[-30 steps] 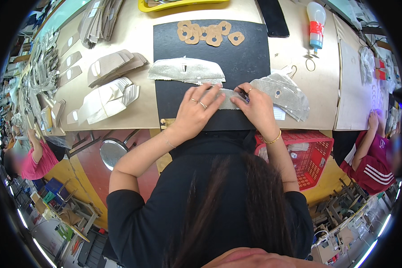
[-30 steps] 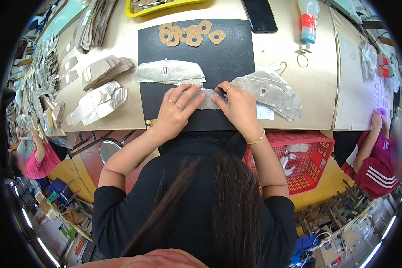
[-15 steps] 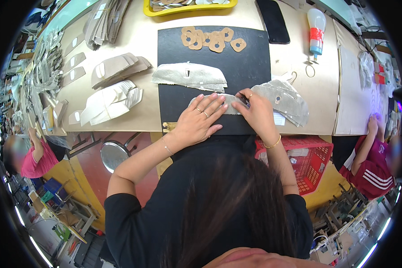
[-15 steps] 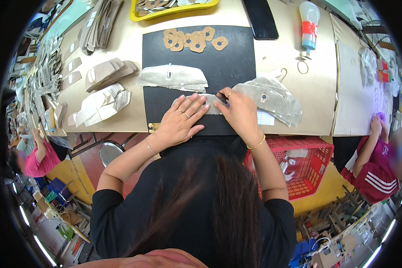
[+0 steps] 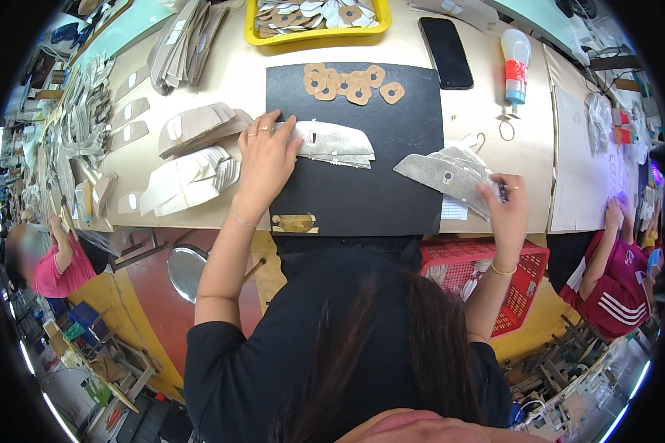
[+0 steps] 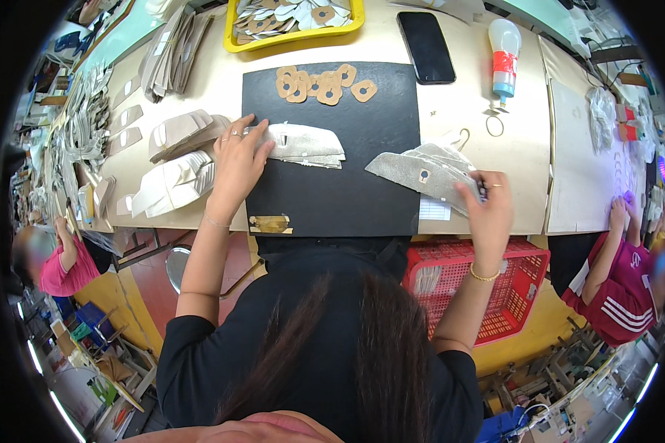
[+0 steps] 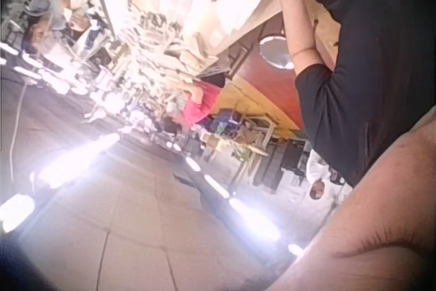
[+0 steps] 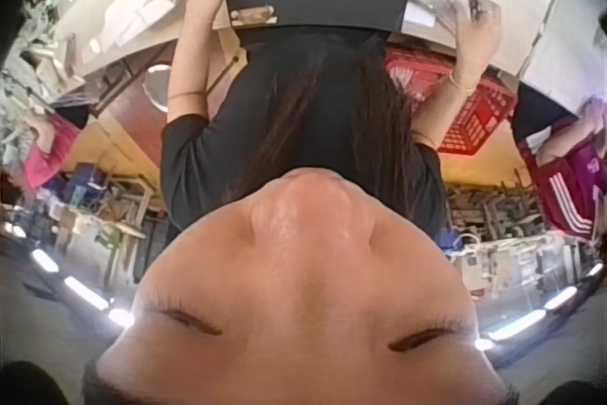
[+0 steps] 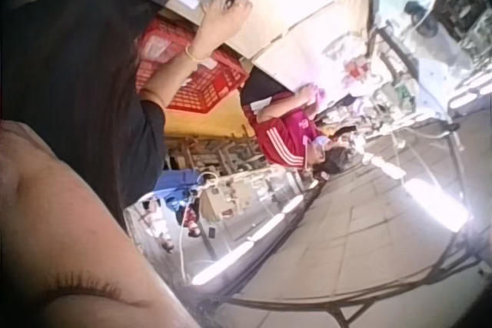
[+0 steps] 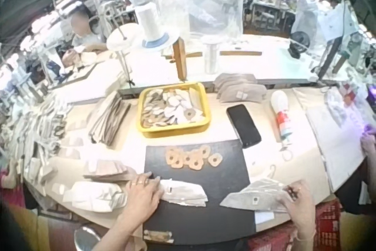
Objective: The person uses a small cutting tool to trim the edges of a rectangular hole in a piece of light-colored fabric. They repeatedly pick up fabric pieces, cut around the opening, and place the finished pieces on a black mat on the table.
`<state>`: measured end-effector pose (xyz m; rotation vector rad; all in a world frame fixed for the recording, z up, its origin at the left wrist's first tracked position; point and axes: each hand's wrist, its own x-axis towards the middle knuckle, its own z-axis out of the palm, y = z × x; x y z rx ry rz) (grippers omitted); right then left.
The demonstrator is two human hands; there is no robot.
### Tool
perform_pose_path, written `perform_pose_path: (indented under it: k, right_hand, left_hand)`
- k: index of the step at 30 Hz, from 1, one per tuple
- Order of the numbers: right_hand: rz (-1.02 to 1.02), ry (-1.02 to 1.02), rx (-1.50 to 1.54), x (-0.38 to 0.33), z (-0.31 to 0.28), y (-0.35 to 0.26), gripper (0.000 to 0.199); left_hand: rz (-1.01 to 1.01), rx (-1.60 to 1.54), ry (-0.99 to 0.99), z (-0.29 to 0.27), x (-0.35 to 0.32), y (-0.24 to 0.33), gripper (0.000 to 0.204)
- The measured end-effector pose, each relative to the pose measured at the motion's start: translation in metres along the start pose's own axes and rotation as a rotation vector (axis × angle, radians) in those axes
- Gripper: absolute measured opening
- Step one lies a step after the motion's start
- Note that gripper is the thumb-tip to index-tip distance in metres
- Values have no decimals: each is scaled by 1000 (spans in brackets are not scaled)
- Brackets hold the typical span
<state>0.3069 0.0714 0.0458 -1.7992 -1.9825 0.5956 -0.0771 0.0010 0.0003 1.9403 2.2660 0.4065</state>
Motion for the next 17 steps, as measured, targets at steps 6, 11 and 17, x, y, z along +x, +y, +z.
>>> perform_pose_path:
  k: [6, 11, 17]
  right_hand:
    - [-7, 154, 41, 0, -1, -5, 22]
    - [-113, 8, 235, -1, 33, -38, 17]
    - [-227, -80, 280, -2, 49, -61, 19]
  left_hand:
    - [-6, -29, -2, 1, -1, 7, 33]
    - [50, 65, 90, 5, 1, 6, 31]
    - [-18, 10, -70, 0, 1, 5, 40]
